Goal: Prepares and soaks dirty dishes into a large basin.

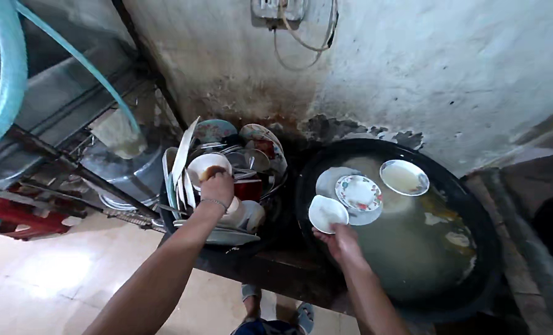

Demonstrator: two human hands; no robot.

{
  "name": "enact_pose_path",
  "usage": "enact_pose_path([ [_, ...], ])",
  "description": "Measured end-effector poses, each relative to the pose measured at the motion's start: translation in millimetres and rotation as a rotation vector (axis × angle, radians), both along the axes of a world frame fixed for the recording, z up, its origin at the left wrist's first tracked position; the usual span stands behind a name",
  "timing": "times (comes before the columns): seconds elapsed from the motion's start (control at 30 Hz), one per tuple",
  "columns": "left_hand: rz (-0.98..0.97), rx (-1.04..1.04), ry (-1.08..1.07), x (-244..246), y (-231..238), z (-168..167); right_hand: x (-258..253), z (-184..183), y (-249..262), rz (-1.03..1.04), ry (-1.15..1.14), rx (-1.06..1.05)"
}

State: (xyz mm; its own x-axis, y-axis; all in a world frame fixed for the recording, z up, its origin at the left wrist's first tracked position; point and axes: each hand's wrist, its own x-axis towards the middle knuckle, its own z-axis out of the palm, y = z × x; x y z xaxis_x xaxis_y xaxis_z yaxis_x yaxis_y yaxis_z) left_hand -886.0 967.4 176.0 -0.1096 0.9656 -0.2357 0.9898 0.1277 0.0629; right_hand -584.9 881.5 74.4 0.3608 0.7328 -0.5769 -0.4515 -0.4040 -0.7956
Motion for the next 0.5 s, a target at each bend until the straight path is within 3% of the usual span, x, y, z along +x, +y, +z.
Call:
enact_pose_path([
  [0.1, 0.000, 0.126, -0.188, 4.5, 0.2, 29.7, -5.4, 15.4, 7.6, 0.025, -0.016, 0.035],
  [0.2, -0.001, 0.147, -0.530, 24.3, 0.5, 49.3, -13.6, 40.0, 18.8, 0.052, -0.041, 0.061],
  [0.37, 0.226, 0.073, -1.026, 70.1, 32.4, 4.7, -29.3, 83.6, 58.8, 0.104, -0.111, 0.102],
  [0.5, 0.456, -0.054, -1.157, 86.0, 49.6, -34.2, -53.3, 105.0, 88.0, 0.249, -0.267, 0.175],
])
